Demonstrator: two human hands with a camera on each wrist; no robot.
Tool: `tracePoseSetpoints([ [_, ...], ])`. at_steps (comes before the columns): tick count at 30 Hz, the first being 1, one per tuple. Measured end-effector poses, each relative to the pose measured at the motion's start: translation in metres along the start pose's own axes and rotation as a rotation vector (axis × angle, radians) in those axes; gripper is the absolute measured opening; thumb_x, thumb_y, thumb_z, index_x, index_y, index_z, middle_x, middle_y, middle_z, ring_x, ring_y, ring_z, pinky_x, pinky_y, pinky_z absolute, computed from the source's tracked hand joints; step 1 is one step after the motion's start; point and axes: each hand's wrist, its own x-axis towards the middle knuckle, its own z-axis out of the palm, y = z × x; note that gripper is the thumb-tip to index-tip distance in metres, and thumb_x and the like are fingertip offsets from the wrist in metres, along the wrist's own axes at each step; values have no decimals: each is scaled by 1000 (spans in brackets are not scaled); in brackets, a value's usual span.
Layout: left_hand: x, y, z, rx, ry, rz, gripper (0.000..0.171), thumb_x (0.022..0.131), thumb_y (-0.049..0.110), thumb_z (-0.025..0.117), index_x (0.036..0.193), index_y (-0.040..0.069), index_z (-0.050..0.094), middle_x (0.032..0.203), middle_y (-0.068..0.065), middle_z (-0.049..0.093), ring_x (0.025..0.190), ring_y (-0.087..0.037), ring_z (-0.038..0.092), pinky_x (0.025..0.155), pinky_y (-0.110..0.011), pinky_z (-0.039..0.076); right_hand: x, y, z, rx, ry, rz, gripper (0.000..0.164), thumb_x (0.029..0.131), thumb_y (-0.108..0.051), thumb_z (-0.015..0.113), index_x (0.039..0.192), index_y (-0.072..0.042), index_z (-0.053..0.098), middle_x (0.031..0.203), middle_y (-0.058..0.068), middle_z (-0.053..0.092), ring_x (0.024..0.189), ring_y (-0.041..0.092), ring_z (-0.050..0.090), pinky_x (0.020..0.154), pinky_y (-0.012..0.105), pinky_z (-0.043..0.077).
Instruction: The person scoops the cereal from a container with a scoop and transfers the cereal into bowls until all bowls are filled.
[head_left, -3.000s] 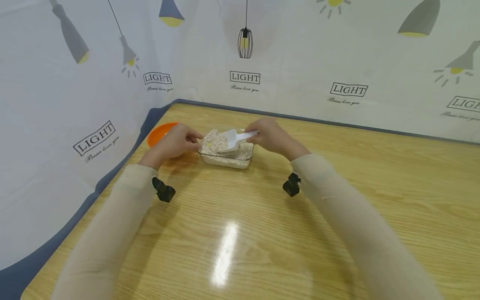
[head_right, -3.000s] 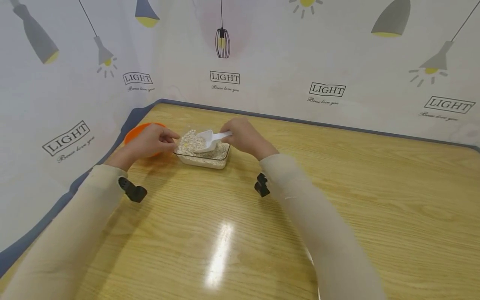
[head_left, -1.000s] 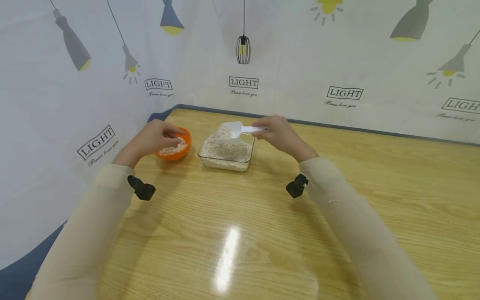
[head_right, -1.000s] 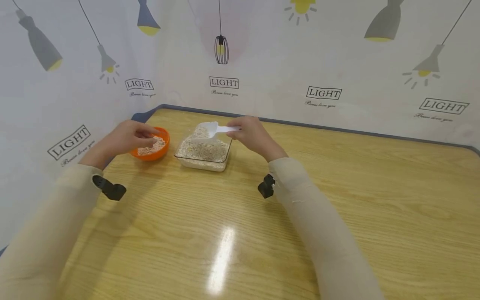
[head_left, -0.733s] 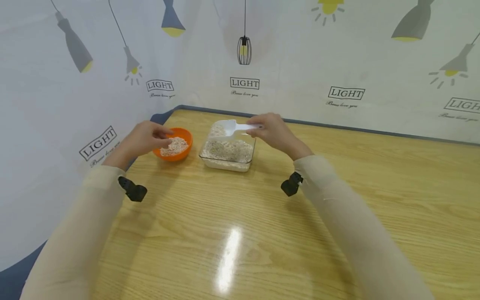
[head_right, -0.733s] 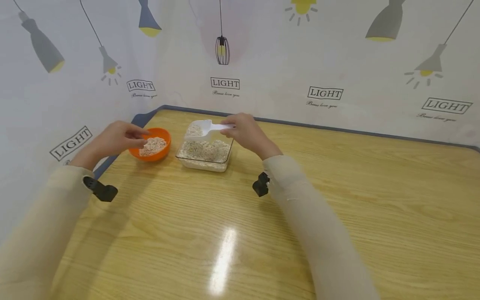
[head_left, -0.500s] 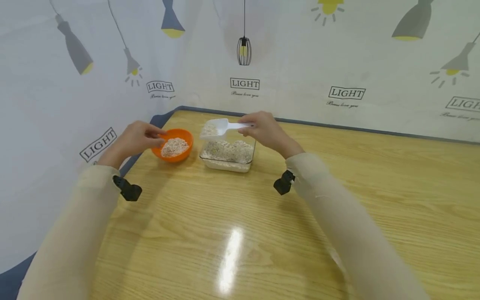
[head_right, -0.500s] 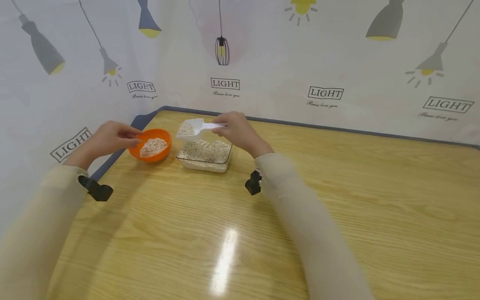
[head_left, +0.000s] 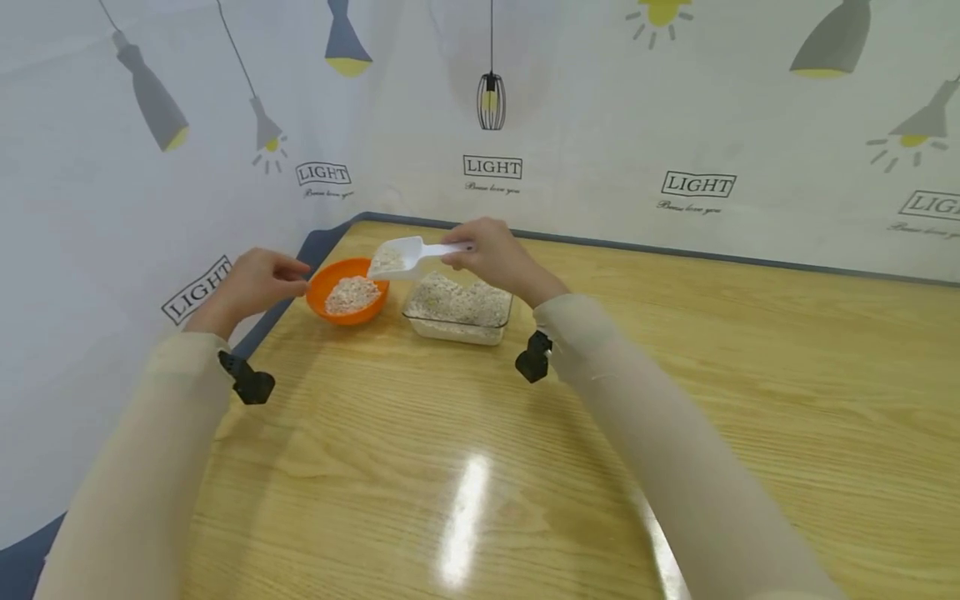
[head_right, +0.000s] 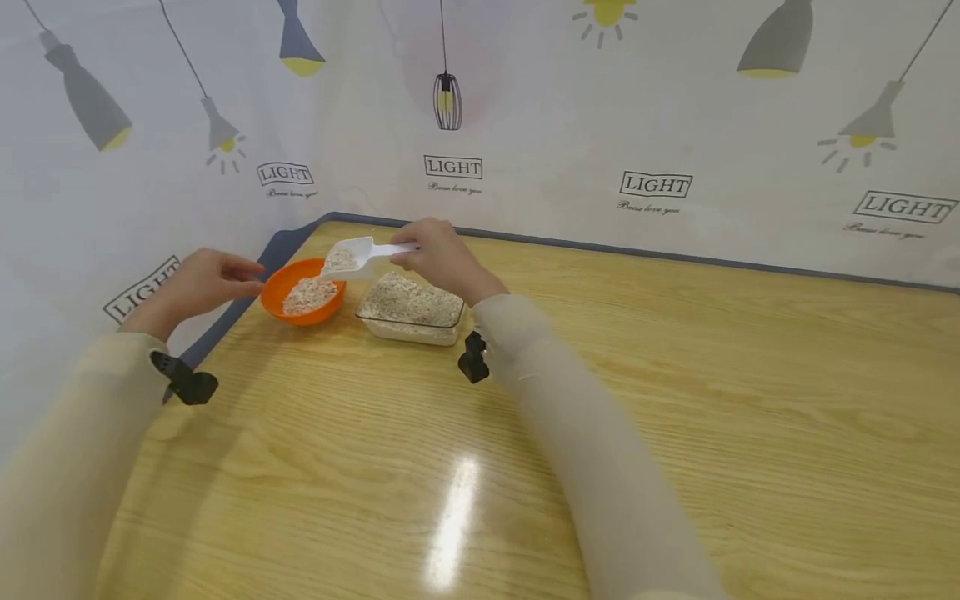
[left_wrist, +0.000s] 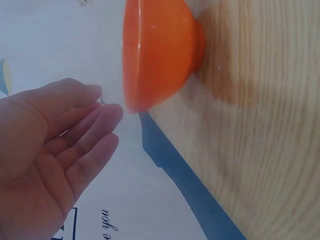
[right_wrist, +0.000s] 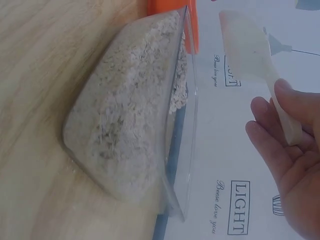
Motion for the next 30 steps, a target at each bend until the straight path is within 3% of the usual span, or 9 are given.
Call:
tracePoseSetpoints([
  [8,0,-10,8,-37,0,-29,45,90,18,58,125,-9,50,114,-27,54,101,-36,52,84,-49,43,9,1,12,-14,-12,-5,23,87,-11,62,108,-1,66,91,10,67,74,15,60,67,26,48],
  [15,3,-14,16,-34,32,-13,43,89,15,59,122,-11,52,109,-26,56,95,-34,54,79,-45,47,15,-2,16,-58,-21,-3,24,88,-13,62,109,-1,66,93,7,66,79,14,59,74,26,47],
  [20,4,-18,18,-64,13,-8,44,89,15,60,124,-10,50,105,-24,58,91,-34,56,77,-43,49,20,-6,19,-88,-49,-2,25,87,-11,63,109,0,65,100,9,65,87,17,58,80,27,45],
  [26,3,-18,17,-84,-4,1,45,89,14,60,125,-11,50,98,-22,61,88,-35,58,78,-44,49,27,-13,22,-183,-82,-37,27,87,-11,63,112,-1,64,111,10,62,102,20,54,89,28,41],
  [30,3,-16,15,-90,-6,-7,45,88,14,60,125,-11,50,98,-21,61,87,-35,58,77,-44,49,34,-17,22,-243,-91,-61,27,87,-11,62,111,0,64,109,11,63,102,21,54,88,28,42],
])
